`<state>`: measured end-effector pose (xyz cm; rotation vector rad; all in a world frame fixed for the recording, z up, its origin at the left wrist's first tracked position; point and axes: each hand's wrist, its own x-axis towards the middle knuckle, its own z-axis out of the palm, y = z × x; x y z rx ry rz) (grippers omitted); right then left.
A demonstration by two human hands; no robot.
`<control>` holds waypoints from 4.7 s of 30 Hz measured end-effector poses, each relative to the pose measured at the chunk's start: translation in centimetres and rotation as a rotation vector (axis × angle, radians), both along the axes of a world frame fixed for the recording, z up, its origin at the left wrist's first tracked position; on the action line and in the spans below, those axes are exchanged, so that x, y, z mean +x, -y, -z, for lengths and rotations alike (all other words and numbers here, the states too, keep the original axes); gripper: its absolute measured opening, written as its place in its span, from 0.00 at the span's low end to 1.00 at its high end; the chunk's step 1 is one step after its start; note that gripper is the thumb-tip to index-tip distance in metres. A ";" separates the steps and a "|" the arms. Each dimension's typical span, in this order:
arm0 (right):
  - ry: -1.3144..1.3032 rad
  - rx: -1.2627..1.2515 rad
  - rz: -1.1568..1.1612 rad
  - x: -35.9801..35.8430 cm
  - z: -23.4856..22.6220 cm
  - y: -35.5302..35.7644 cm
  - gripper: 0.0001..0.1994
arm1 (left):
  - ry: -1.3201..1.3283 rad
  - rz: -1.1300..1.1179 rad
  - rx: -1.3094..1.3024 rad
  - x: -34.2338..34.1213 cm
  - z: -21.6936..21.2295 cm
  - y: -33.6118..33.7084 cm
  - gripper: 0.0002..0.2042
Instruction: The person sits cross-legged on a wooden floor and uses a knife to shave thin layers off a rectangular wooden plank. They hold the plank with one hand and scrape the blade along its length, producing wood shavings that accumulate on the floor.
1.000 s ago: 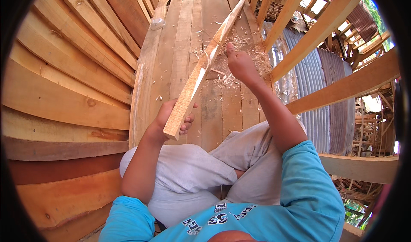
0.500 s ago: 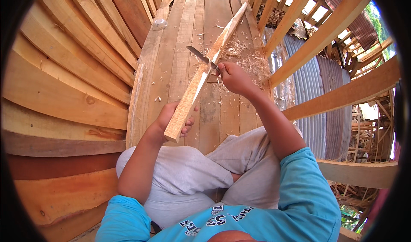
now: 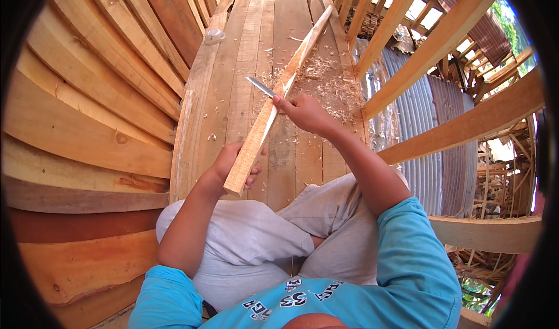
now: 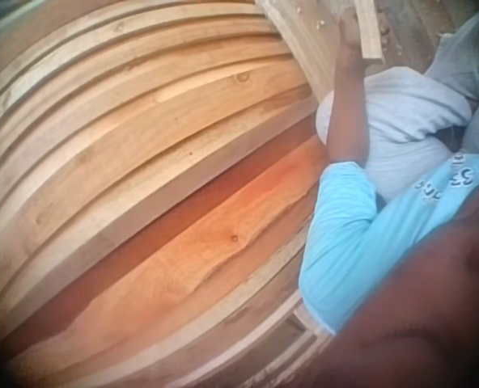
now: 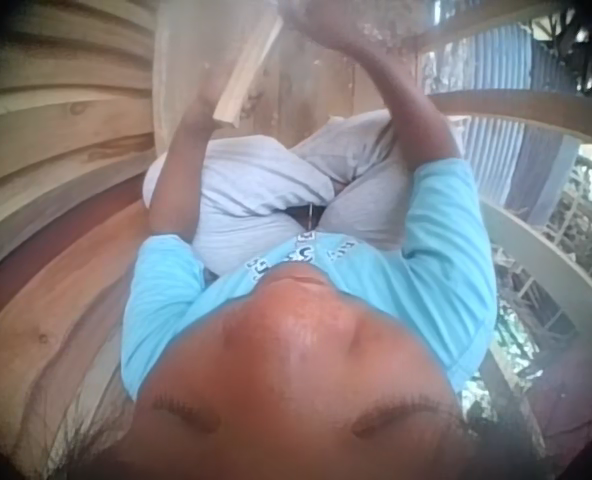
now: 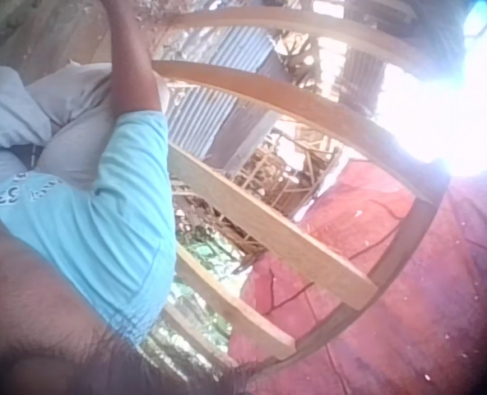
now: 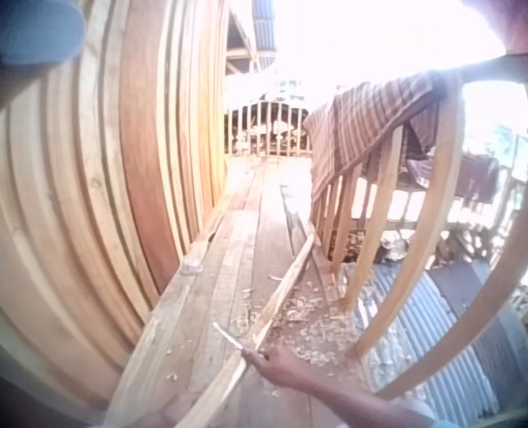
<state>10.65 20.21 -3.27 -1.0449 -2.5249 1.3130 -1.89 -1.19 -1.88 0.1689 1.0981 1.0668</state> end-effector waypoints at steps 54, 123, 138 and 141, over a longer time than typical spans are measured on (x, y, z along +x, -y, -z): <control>-0.002 -1.233 0.010 1.1 -0.5 -3.2 0.30 | 0.068 0.036 -0.012 -0.7 -0.6 0.2 0.21; -0.254 0.395 -0.007 0.6 2.0 -2.2 0.17 | 0.029 0.022 -0.056 -1.5 0.1 0.3 0.20; 0.023 -0.126 0.073 -1.0 2.0 -3.5 0.37 | 0.070 0.037 -0.056 -1.3 0.5 0.0 0.19; -0.049 -0.521 0.112 -0.8 1.0 -2.8 0.32 | 0.011 0.066 -0.049 -1.3 0.8 0.0 0.20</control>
